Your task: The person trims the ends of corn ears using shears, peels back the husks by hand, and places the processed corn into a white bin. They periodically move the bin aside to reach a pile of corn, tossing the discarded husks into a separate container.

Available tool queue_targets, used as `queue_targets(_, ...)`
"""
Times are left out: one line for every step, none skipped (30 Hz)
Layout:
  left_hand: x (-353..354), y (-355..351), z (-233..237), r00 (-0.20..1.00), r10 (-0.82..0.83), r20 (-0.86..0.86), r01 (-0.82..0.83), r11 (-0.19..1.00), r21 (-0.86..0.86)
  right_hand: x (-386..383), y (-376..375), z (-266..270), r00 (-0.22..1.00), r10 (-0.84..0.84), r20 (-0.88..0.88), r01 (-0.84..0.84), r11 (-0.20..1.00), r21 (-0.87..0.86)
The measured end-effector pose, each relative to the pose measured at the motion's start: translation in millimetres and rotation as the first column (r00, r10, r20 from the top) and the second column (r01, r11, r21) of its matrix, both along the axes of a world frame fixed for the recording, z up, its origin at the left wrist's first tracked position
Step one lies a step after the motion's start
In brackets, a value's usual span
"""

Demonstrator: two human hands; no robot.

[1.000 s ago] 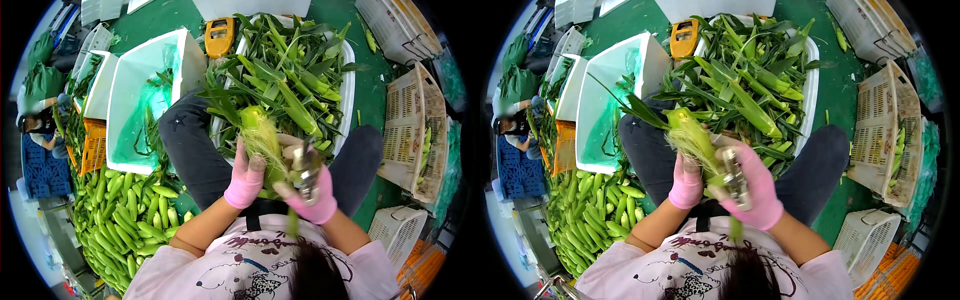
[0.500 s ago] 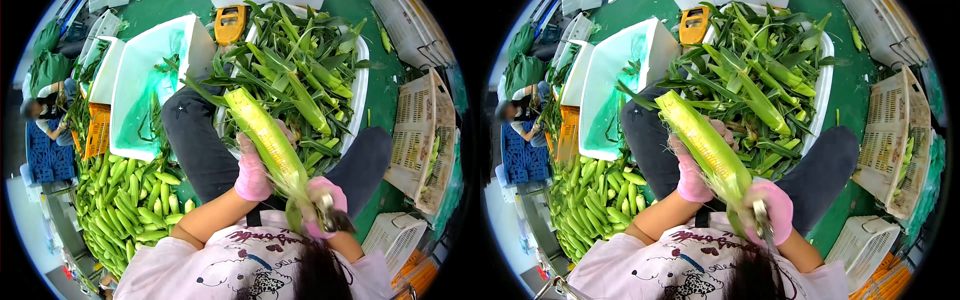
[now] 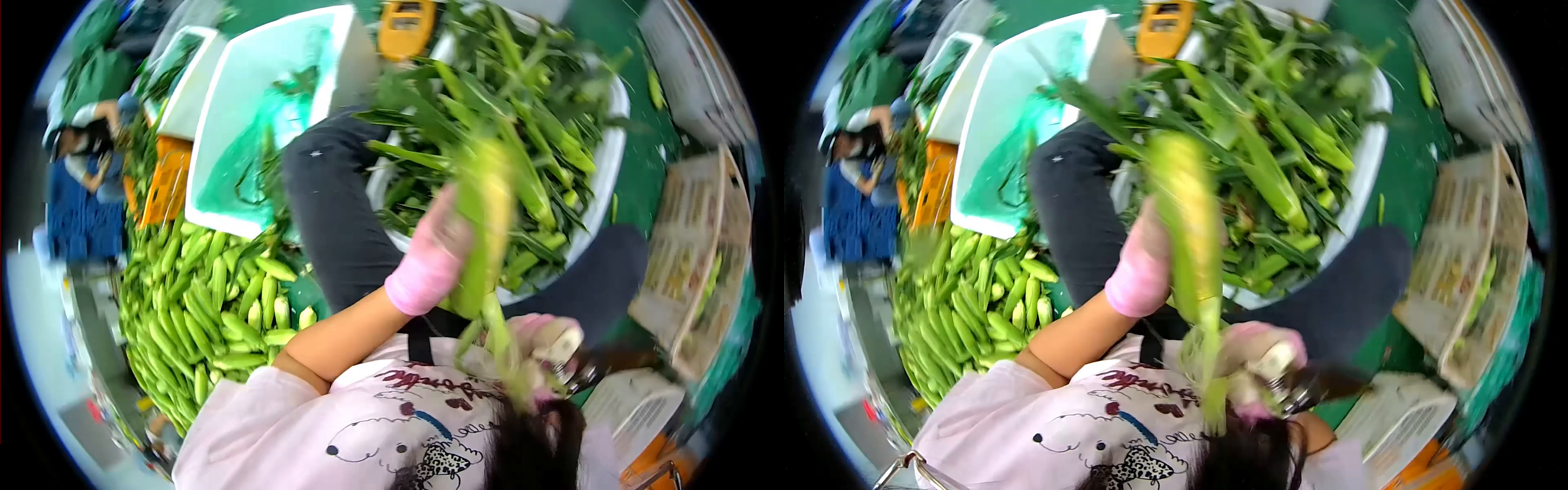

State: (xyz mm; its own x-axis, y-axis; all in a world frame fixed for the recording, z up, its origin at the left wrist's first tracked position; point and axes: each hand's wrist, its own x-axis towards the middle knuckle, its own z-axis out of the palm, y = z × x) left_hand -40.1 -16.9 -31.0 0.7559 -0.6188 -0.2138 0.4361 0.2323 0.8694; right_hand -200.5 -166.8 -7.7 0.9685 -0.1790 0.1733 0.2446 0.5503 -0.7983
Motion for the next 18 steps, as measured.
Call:
queue_targets(1.6,4.6,10.9,0.922,-0.074,0.380,0.011,0.986,0.167,4.3,1.2,8.2,0.991,-0.068,-0.114,0.076,0.995,0.070)
queue_targets(2.5,8.9,22.2,0.712,-0.134,0.689,-0.116,0.946,0.303,8.8,5.8,16.3,0.967,-0.110,-0.229,0.142,0.981,0.133)
queue_targets(8.5,20.8,32.9,0.499,-0.388,0.775,-0.141,0.846,0.515,13.1,-5.0,17.0,0.964,-0.057,-0.260,0.048,0.998,-0.041)
queue_targets(6.7,31.7,35.4,0.579,-0.376,0.724,-0.131,0.833,0.538,16.7,-16.6,17.7,0.958,-0.011,-0.286,-0.054,0.975,-0.216)
queue_targets(1.7,46.1,37.3,0.654,-0.349,0.671,-0.128,0.823,0.553,26.2,-38.9,-3.4,0.957,-0.022,-0.289,-0.140,0.838,-0.528)
queue_targets(-4.0,69.3,42.1,0.654,-0.376,0.657,-0.189,0.759,0.623,36.1,-61.7,-24.8,0.964,-0.039,-0.263,-0.189,0.599,-0.778)
queue_targets(-12.2,92.4,49.1,0.665,-0.396,0.633,-0.246,0.685,0.686,47.0,-59.1,-34.7,0.966,0.017,-0.258,-0.164,0.812,-0.561)
queue_targets(-26.4,119.7,60.7,0.581,-0.404,0.707,-0.454,0.560,0.693,58.3,-57.3,-44.9,0.971,0.077,-0.225,-0.134,0.957,-0.255)
queue_targets(-44.0,146.1,62.5,0.528,-0.398,0.750,-0.614,0.431,0.661,71.0,-53.8,-52.6,0.978,0.115,-0.173,-0.109,0.993,0.045)
queue_targets(-67.3,173.4,56.6,0.500,-0.421,0.757,-0.685,0.343,0.643,87.5,-36.6,-45.3,0.949,0.162,-0.271,-0.133,0.984,0.121)
queue_targets(-92.2,197.3,41.5,0.476,-0.451,0.755,-0.743,0.254,0.620,99.9,-21.9,-37.9,0.903,0.213,-0.375,-0.182,0.977,0.115)
queue_targets(-118.4,219.7,7.7,0.480,-0.496,0.723,-0.721,0.246,0.648,108.4,-1.0,-29.6,0.854,0.261,-0.451,-0.232,0.965,0.118)
queue_targets(-147.4,238.0,-26.1,0.488,-0.540,0.685,-0.691,0.239,0.682,117.3,15.6,-23.1,0.804,0.312,-0.507,-0.292,0.949,0.121)
queue_targets(-175.7,245.7,-59.9,0.638,-0.302,0.708,-0.645,0.293,0.706,123.0,29.4,-16.7,0.751,0.361,-0.553,-0.345,0.928,0.137)
queue_targets(-193.8,250.9,-77.6,0.737,-0.043,0.675,-0.616,0.370,0.696,128.0,39.6,-13.8,0.699,0.400,-0.593,-0.393,0.907,0.148)
queue_targets(-199.4,256.1,-71.7,0.865,0.077,0.496,-0.476,0.441,0.761,132.6,47.4,-9.8,0.657,0.427,-0.621,-0.428,0.890,0.159)
queue_targets(-200.4,261.8,-65.7,0.944,0.169,0.283,-0.329,0.542,0.774,135.0,53.7,-6.4,0.620,0.447,-0.645,-0.453,0.875,0.171)
queue_targets(-198.8,273.3,-72.7,0.964,0.134,0.231,-0.263,0.617,0.742,136.7,57.1,-3.5,0.595,0.446,-0.669,-0.466,0.869,0.166)
